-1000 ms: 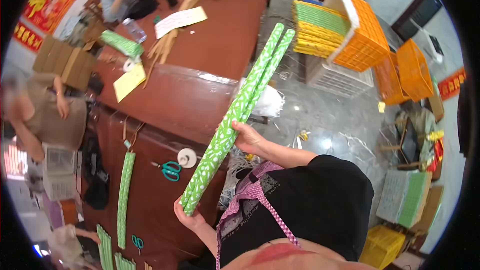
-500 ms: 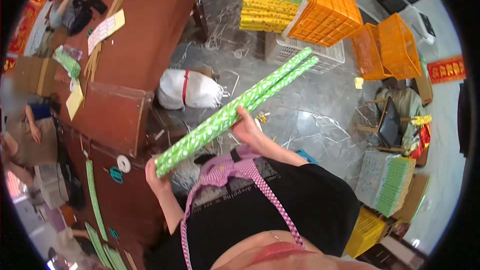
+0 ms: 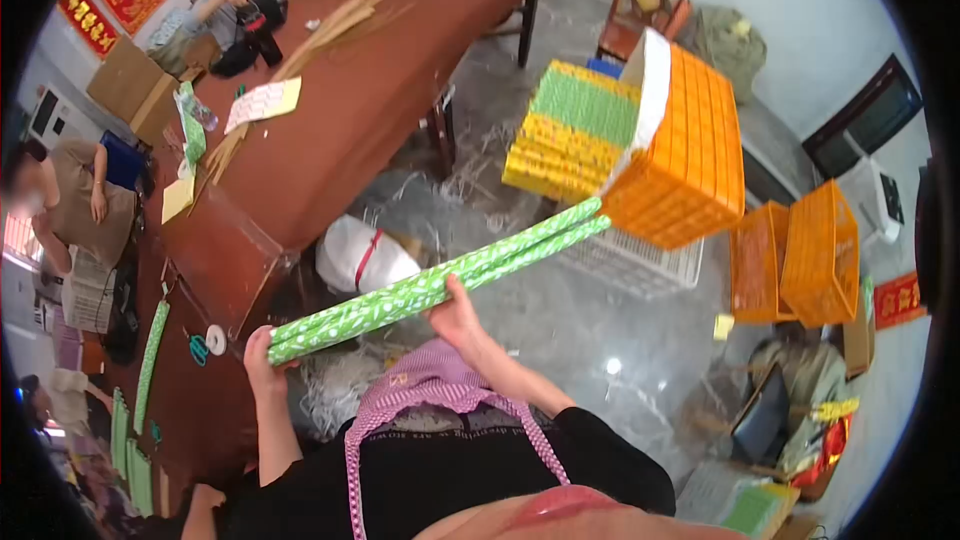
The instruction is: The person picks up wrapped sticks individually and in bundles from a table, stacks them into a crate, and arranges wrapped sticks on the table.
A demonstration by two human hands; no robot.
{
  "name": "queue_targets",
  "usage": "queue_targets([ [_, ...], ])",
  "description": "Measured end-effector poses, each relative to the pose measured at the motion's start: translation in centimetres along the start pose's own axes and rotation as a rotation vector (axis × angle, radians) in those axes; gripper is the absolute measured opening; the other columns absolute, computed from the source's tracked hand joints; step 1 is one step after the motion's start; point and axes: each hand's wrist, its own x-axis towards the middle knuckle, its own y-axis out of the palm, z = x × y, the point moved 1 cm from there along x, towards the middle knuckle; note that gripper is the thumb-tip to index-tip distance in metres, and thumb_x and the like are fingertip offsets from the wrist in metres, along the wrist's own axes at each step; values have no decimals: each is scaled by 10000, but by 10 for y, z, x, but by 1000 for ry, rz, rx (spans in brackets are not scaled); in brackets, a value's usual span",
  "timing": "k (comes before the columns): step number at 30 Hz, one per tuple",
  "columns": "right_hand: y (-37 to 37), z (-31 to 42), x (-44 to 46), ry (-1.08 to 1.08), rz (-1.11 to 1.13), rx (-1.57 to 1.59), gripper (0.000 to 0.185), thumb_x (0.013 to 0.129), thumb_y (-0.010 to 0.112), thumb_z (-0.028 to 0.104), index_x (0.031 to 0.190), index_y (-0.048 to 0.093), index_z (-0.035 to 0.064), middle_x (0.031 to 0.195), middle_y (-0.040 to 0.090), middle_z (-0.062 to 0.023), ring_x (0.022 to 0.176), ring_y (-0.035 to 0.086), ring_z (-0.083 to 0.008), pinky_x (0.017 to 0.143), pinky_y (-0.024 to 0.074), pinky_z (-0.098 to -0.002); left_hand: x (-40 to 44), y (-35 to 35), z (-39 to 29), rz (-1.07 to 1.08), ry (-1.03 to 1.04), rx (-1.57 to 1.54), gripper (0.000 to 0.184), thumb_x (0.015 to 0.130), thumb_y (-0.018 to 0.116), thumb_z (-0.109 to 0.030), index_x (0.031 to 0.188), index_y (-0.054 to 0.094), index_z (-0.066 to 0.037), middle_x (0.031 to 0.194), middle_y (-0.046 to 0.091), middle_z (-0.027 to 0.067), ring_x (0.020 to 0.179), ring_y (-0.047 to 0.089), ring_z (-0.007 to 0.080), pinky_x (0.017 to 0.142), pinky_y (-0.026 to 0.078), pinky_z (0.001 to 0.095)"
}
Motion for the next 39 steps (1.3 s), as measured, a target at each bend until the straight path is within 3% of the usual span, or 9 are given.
queue_targets([
  [4,54,32,33,42,56,-144,433,730,691,324,1066,525,108,1108,556,-48,1044,501,-218,904,405,-412,29,35,-15,-55,68,-51,218,823,517,-200,970,533,-40,793,571,65,599,585,165,385,475,269],
  [7,79,61,71,39,126,-195,437,729,692,328,1070,522,113,1115,552,-51,1050,501,-223,901,406,-415,66,63,-8,-52,99,-153,219,825,520,-197,972,533,-36,800,573,68,599,584,168,381,474,271],
  [11,108,100,122,7,100,-232,433,741,680,331,1085,510,130,1111,551,-48,1057,497,-226,904,402,-416,110,110,-6,-16,117,-226,243,824,531,-195,1005,532,-33,817,577,71,608,585,171,379,472,283],
  [15,130,145,166,-15,17,-172,373,823,584,314,1112,493,97,1138,537,-77,1077,486,-255,948,374,-433,151,170,-11,-10,95,-218,247,829,532,-192,1037,537,-59,836,582,60,639,589,167,401,476,284],
  [22,120,241,241,-60,29,-50,357,864,517,319,1124,489,77,1127,542,-87,1074,486,-258,924,388,-443,204,285,-4,60,67,-131,230,856,511,-189,1032,523,-42,901,579,70,688,588,182,442,473,300],
  [31,109,369,292,-84,28,31,435,781,632,325,1111,493,77,1122,542,-85,1071,489,-264,918,391,-463,225,435,2,88,80,-27,271,863,513,-217,1054,517,-25,899,577,80,681,597,182,455,481,275],
  [35,113,439,313,-183,18,59,339,811,607,289,1067,497,96,1059,556,-78,1008,518,-264,886,420,-461,258,515,15,150,62,76,311,849,528,-258,1075,510,-45,927,574,78,719,600,198,464,494,296],
  [39,98,505,349,-274,-61,127,402,838,570,318,1148,453,89,1154,500,-102,1076,472,-274,917,385,-479,287,606,17,272,40,120,302,845,541,-246,1065,519,-39,928,569,60,755,586,157,482,483,276],
])
